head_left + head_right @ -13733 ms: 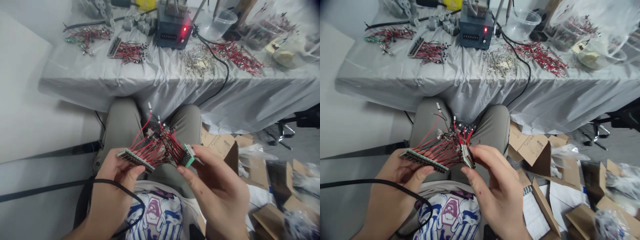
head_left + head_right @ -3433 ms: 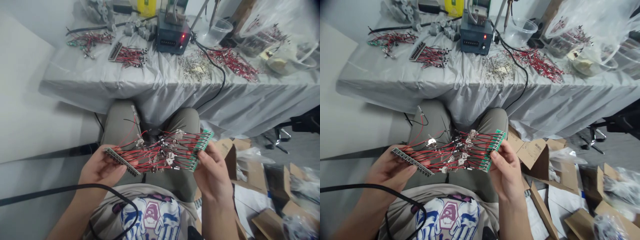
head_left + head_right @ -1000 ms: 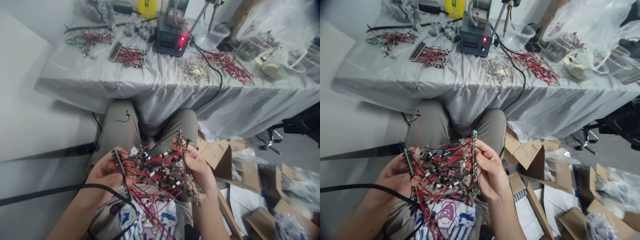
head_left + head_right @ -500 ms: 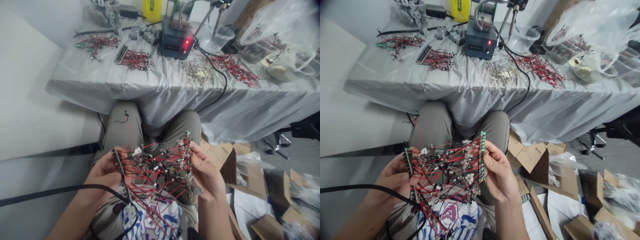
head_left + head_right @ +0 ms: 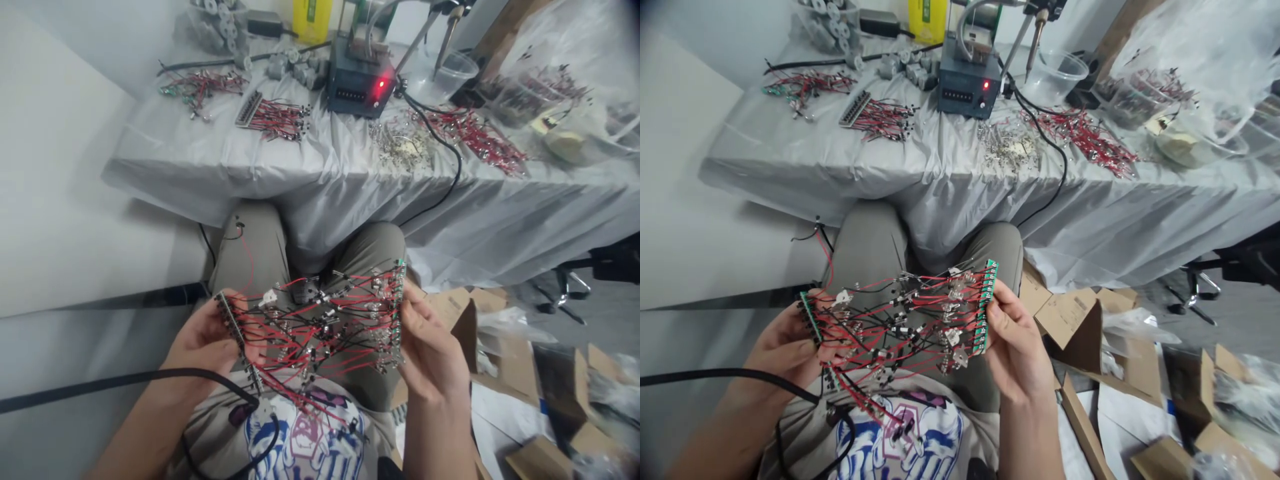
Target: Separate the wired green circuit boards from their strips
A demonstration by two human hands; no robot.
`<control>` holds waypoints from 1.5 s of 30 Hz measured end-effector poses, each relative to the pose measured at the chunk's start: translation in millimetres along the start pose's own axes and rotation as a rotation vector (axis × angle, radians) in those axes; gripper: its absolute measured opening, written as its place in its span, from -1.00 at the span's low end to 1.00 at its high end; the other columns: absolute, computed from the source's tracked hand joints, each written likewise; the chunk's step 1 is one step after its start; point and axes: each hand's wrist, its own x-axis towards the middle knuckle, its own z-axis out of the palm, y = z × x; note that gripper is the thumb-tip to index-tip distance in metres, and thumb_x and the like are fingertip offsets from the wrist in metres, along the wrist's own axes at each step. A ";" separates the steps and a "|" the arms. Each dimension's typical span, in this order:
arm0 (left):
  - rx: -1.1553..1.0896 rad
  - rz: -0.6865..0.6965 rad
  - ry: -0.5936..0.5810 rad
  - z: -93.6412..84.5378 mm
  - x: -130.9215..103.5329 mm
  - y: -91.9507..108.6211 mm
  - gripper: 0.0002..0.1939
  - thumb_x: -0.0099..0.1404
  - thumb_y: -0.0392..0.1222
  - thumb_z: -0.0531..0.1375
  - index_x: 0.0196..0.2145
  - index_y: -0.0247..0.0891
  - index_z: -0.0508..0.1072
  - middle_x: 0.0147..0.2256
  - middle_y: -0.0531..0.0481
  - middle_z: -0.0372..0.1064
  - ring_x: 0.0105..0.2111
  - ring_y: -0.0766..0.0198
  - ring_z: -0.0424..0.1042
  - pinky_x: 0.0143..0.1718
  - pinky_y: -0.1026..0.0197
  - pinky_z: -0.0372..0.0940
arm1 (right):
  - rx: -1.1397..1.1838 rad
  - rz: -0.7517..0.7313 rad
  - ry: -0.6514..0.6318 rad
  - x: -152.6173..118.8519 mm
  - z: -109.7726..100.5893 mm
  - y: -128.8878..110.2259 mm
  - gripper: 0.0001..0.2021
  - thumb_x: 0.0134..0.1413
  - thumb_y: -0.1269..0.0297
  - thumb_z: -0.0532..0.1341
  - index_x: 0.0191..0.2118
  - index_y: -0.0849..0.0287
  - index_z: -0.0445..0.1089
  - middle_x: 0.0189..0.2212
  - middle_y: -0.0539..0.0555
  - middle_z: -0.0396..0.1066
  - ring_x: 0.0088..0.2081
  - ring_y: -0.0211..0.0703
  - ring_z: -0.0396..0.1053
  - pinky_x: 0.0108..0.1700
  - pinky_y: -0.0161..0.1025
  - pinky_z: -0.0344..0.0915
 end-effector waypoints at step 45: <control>0.384 0.009 -0.019 -19.1 2.4 -4.4 -0.68 0.30 -0.22 0.50 -0.02 -0.10 0.60 -0.27 0.02 0.65 -0.39 0.22 0.62 -0.18 0.15 0.58 | 0.058 -0.037 0.042 -3.8 -2.9 4.5 -0.67 0.17 0.24 0.50 0.06 -0.05 0.66 -0.12 0.00 0.72 -0.28 -0.20 0.67 -0.18 -0.35 0.66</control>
